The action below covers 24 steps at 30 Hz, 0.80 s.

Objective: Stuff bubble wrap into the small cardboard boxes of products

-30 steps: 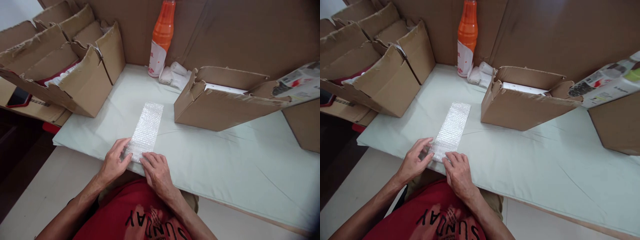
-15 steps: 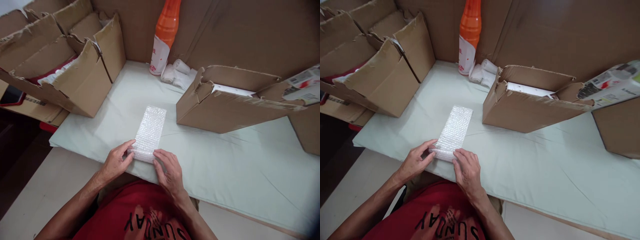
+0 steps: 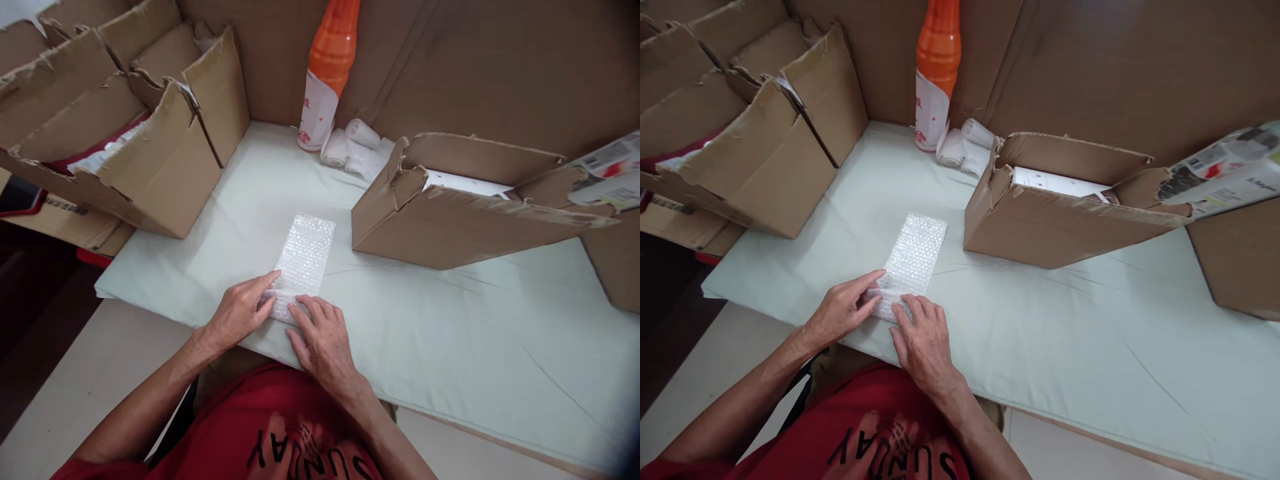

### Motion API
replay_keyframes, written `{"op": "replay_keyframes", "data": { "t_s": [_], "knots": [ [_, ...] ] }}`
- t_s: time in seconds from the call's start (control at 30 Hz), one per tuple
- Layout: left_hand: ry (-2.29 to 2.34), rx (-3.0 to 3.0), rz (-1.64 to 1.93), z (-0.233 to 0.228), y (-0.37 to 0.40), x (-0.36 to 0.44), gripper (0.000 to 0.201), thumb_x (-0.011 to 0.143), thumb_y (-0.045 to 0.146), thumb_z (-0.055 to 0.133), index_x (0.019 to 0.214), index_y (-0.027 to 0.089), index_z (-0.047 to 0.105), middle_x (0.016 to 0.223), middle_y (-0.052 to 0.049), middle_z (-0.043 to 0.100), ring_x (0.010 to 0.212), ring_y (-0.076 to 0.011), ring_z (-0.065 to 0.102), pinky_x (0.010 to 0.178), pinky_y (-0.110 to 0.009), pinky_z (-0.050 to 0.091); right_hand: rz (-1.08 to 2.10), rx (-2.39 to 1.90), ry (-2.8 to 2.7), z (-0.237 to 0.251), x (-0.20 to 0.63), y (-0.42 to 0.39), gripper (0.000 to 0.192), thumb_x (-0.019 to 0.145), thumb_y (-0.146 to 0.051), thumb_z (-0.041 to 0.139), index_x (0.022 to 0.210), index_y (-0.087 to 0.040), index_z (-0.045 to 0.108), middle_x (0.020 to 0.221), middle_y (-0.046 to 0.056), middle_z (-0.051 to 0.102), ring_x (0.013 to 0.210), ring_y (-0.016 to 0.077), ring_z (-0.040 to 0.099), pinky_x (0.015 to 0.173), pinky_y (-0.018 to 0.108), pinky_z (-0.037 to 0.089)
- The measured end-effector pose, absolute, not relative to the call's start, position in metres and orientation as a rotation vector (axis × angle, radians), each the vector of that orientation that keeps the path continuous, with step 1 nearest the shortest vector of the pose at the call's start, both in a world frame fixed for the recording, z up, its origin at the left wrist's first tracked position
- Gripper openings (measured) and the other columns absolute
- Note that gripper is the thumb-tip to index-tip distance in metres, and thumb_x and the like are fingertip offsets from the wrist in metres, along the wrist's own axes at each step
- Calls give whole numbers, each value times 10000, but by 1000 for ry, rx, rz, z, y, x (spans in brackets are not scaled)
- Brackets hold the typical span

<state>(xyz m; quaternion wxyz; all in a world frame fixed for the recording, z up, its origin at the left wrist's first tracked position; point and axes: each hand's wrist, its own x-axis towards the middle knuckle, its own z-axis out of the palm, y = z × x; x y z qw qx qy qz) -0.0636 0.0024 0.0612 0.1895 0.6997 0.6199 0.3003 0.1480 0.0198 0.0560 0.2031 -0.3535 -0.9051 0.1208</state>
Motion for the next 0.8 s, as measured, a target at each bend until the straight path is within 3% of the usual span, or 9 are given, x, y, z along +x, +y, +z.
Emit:
{"op": "replay_keyframes", "data": {
  "t_s": [0.17,0.37,0.43,0.53,0.6,0.7,0.8],
  "knots": [
    [1714,2051,776,63,10,-65,445,925,195,552,1368,167,560,1059,-81,720,873,-186,695,824,-315,582,296,-1005,-2530,56,151,20,330,909,-210,633,1238,-187,614,1314,142,630,1177,308,530,906,434,426],
    [1559,2113,906,73,1,-72,493,893,219,608,1376,165,526,1277,-141,649,1190,-266,600,1027,-425,505,301,-914,-2459,56,152,27,231,957,-140,562,1176,-160,631,1196,117,712,1074,261,617,859,396,434],
    [1469,2096,898,75,-7,-74,529,875,183,601,1395,178,509,1270,-129,658,1208,-260,591,1046,-427,493,370,-899,-2407,56,154,28,216,970,-128,536,1156,-160,641,1102,95,748,975,234,652,824,380,447],
    [1489,1986,886,75,-16,-73,484,899,167,554,1382,187,533,1152,-97,710,1072,-217,652,954,-364,539,564,-900,-2357,58,157,29,226,992,-152,514,1165,-184,656,1004,62,775,853,197,686,781,352,473],
    [1562,1874,853,73,-18,-70,448,923,206,539,1370,178,555,1126,-91,720,967,-191,673,845,-308,562,600,-927,-2310,59,160,28,238,1002,-189,512,1188,-199,659,1029,70,773,874,198,699,786,346,489],
    [1667,1754,802,69,-15,-64,441,929,261,537,1357,162,574,978,-52,719,772,-148,646,693,-250,543,428,-986,-2211,63,163,25,235,994,-211,537,1201,-192,646,1114,108,738,973,230,675,806,364,489],
    [1748,1780,812,64,-9,-60,422,922,262,538,1333,180,593,833,-6,662,689,-133,588,671,-247,519,301,-983,-2223,67,165,19,237,971,-183,565,1198,-207,631,1154,111,710,1043,247,632,855,393,465]
  ]
}}
